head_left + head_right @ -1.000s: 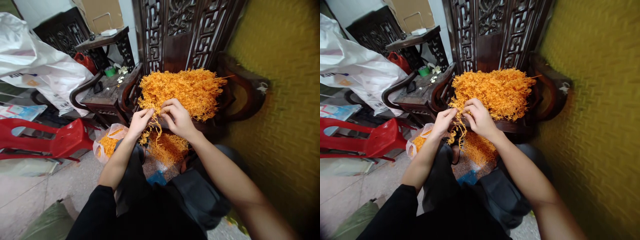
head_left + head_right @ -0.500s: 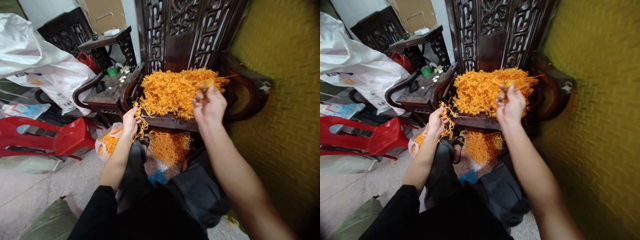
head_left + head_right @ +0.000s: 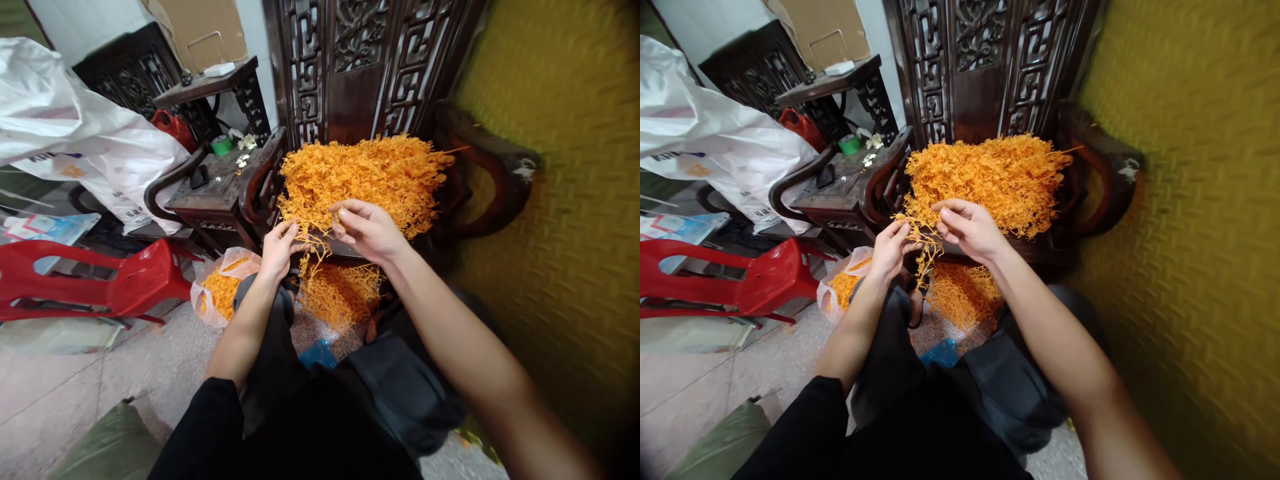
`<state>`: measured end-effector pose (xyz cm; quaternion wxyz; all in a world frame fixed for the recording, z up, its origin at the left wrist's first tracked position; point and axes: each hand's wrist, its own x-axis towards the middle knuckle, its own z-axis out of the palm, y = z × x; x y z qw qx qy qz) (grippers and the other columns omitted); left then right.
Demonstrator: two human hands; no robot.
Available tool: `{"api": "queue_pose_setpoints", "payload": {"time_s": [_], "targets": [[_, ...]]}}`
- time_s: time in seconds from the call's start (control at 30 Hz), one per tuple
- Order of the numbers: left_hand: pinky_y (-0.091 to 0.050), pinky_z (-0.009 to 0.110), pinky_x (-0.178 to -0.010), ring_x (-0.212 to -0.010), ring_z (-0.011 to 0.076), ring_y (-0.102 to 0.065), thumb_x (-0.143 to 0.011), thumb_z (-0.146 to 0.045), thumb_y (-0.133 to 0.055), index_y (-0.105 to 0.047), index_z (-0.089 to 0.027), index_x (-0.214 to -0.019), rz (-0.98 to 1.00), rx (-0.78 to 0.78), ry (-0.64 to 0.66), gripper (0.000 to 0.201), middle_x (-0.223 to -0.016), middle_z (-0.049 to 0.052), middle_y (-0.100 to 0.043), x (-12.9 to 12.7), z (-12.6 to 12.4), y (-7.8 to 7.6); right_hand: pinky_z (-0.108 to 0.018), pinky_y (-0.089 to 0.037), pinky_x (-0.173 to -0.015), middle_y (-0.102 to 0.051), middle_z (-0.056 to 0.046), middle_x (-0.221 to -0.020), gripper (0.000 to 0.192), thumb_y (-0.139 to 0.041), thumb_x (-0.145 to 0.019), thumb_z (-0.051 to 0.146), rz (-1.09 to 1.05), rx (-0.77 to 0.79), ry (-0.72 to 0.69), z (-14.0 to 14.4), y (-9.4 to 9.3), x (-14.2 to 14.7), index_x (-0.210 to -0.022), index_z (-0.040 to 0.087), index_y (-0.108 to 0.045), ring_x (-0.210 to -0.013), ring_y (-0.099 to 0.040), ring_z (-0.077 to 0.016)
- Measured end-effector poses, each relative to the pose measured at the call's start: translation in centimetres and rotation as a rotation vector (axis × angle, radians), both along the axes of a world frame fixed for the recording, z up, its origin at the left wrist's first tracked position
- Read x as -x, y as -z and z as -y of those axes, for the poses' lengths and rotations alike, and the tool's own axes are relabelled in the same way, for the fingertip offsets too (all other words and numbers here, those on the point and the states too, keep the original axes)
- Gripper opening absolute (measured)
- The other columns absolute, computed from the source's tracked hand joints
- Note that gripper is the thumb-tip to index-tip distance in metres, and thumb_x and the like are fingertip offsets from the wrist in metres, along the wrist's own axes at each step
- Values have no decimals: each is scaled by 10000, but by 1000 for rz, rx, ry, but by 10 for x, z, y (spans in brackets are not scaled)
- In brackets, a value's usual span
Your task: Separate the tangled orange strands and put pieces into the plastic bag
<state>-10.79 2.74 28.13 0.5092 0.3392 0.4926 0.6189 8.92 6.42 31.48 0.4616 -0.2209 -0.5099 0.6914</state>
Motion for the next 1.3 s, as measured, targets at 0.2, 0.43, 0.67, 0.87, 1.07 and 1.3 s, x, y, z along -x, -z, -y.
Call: {"api": "queue_pose_setpoints", "payload": {"time_s": [0.2,0.43,0.67,0.87,1.07,1.3], "targets": [[-664,294,-697,-739,133,-728,-803,-413,-875,-639,-169,-1031,0,-31,-8,409,-863,-8,-637,-7,0,6,-301,-383,-599,-668,-37,-780,196,-672,-900,388,324,-279,-47,13,2,0,-884,196,-700,-635,-507,-139],[-656,267,-665,-816,152,-740,-775,-525,-880,-650,-183,-1019,-114,-81,55,479,-919,11,-667,-12,6,8,-314,-294,-586,-530,16,-584,439,-668,-929,578,812,-466,284,0,23,12,-987,170,-818,-560,-437,-141],[-553,256,-597,-650,142,-670,-843,-564,-813,-751,-187,-1055,-422,-117,52,438,-777,13,-706,-8,10,12,-300,-297,-590,-495,32,-560,398,-703,-884,536,743,-439,269,-2,28,17,-723,173,-690,-550,-400,-115],[-549,282,-788,-805,161,-685,-862,-451,-776,-800,-177,-901,-458,-219,-231,278,-863,31,-761,-18,13,15,-304,-305,-601,-526,21,-572,334,-686,-884,425,735,-429,299,11,20,30,-661,193,-598,-560,-410,-119],[-234,207,-459,-479,52,-323,-828,-499,-735,-685,-186,-842,-182,-183,-560,317,-626,-58,-489,15,-6,5,-325,-311,-653,-518,4,-623,242,-645,-840,245,749,-445,601,-12,27,12,-664,227,-480,-621,-438,-155],[-476,276,-634,-755,223,-668,-663,-549,-802,-792,-238,-737,-888,-1,55,319,-778,22,-779,26,-12,-7,-296,-463,-801,-669,13,-825,132,-528,-903,128,748,-217,608,-27,1,-33,-817,228,-530,-843,-605,-179]]}}
